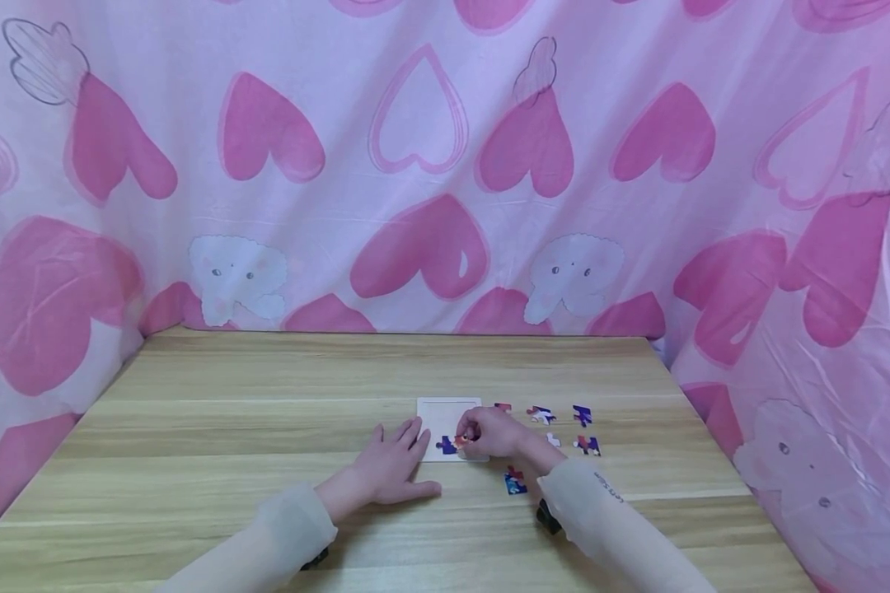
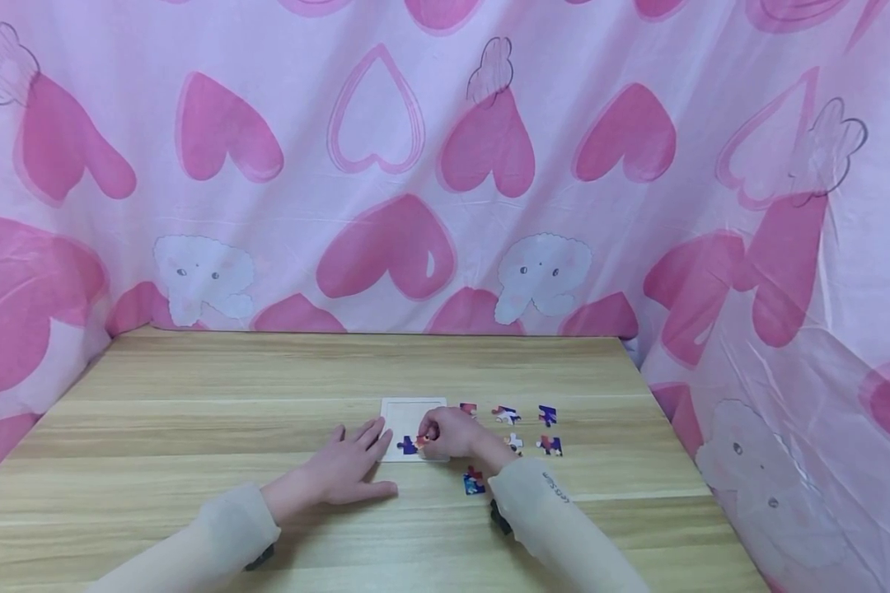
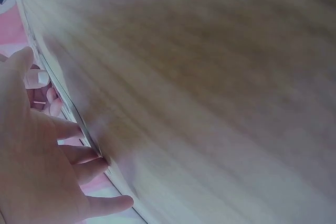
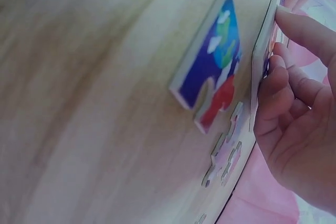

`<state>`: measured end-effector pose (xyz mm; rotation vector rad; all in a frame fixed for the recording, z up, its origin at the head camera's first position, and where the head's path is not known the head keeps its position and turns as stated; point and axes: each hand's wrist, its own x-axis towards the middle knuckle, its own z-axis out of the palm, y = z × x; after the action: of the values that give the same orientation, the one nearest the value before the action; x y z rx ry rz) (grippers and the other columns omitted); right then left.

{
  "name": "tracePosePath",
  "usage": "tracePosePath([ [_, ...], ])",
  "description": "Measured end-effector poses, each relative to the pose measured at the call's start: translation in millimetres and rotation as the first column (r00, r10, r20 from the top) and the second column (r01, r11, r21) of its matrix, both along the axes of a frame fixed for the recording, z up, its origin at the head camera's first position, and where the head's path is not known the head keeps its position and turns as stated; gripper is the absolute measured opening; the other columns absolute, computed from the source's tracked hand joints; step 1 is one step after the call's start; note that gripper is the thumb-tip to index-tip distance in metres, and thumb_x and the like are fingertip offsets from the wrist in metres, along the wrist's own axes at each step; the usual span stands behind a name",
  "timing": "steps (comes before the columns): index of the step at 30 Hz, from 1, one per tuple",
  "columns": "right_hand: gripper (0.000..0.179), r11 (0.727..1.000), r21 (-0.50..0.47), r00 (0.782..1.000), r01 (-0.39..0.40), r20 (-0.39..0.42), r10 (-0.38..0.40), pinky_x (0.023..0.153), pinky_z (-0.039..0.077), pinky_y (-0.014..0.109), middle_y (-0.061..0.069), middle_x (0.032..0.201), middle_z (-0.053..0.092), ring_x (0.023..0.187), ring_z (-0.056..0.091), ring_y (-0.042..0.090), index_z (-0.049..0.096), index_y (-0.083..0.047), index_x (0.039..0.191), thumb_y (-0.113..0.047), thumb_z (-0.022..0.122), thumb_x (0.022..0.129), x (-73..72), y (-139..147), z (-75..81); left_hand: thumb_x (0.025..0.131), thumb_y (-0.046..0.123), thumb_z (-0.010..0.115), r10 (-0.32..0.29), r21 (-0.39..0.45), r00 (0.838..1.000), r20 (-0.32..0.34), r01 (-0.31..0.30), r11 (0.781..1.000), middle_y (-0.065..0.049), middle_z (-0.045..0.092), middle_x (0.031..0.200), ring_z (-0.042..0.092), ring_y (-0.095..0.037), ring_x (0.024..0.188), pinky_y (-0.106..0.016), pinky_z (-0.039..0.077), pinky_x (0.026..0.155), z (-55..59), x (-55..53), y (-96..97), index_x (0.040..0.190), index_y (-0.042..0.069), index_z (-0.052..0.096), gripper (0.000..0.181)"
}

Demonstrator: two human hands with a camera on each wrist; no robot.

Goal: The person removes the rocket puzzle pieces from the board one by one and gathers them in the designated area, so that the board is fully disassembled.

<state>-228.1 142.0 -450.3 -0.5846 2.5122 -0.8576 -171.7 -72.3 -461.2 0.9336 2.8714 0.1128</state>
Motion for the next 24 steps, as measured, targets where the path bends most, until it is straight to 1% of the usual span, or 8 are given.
tracePosePath([
  [5, 0.018, 1.000, 0.016, 1.000, -0.009, 0.000, 0.009, 0.064, 0.039, 0.030, -0.002, 0.075, 0.052, 0.070, 0.048, 0.015, 0.057, -0.017, 0.087, -0.017, 0.070, 0.075, 0.4, -1.0, 1.7, 0.077, 0.072, 0.031, 0.000, -0.005, 1.000, 0.001, 0.000, 1.000, -0.017, 0.023, 0.141, 0.020, -0.029, 0.128, -0.061, 0.021, 0.091, -0.3, -0.6, -0.4, 0.137, 0.006, 0.032, 0.089],
  [10, 0.019, 1.000, 0.014, 0.999, 0.017, 0.028, -0.017, 0.067, 0.038, 0.032, -0.002, 0.079, 0.052, 0.075, 0.048, 0.016, 0.056, -0.018, 0.086, -0.014, 0.070, 0.075, 1.0, -2.2, 2.1, 0.077, 0.073, 0.030, 0.001, -0.010, 1.000, 0.006, -0.001, 1.000, -0.016, 0.022, 0.141, 0.020, -0.029, 0.128, -0.061, 0.021, 0.091, -0.6, -0.4, -0.5, 0.137, 0.006, 0.032, 0.090],
  [16, 0.021, 1.000, -0.030, 1.000, -0.001, 0.022, 0.001, 0.071, 0.038, 0.032, -0.002, 0.083, 0.053, 0.078, 0.047, 0.016, 0.054, -0.017, 0.087, -0.010, 0.070, 0.074, 1.3, -2.4, 0.9, 0.077, 0.071, 0.032, -0.006, 0.002, 1.000, -0.009, 0.006, 1.000, -0.017, 0.024, 0.140, 0.022, -0.030, 0.127, -0.061, 0.022, 0.090, 0.3, 1.0, -0.5, 0.136, 0.006, 0.033, 0.088],
  [20, 0.023, 0.998, -0.067, 1.000, -0.009, 0.019, 0.010, 0.070, 0.039, 0.032, -0.002, 0.083, 0.053, 0.077, 0.048, 0.016, 0.054, -0.017, 0.087, -0.008, 0.070, 0.073, 2.5, -1.6, -0.3, 0.078, 0.071, 0.032, -0.007, 0.005, 1.000, -0.010, 0.007, 1.000, -0.018, 0.024, 0.140, 0.022, -0.030, 0.127, -0.061, 0.022, 0.090, 0.2, 1.1, -0.4, 0.136, 0.005, 0.033, 0.088],
  [24, 0.026, 0.995, -0.088, 0.999, -0.038, -0.016, 0.037, 0.069, 0.040, 0.031, -0.003, 0.084, 0.054, 0.076, 0.048, 0.016, 0.053, -0.017, 0.089, -0.007, 0.070, 0.072, 3.6, -0.7, -2.4, 0.078, 0.071, 0.032, -0.008, 0.007, 1.000, -0.013, 0.009, 1.000, -0.018, 0.025, 0.140, 0.023, -0.030, 0.127, -0.062, 0.023, 0.090, -0.3, 0.7, -0.2, 0.136, 0.005, 0.033, 0.088],
])
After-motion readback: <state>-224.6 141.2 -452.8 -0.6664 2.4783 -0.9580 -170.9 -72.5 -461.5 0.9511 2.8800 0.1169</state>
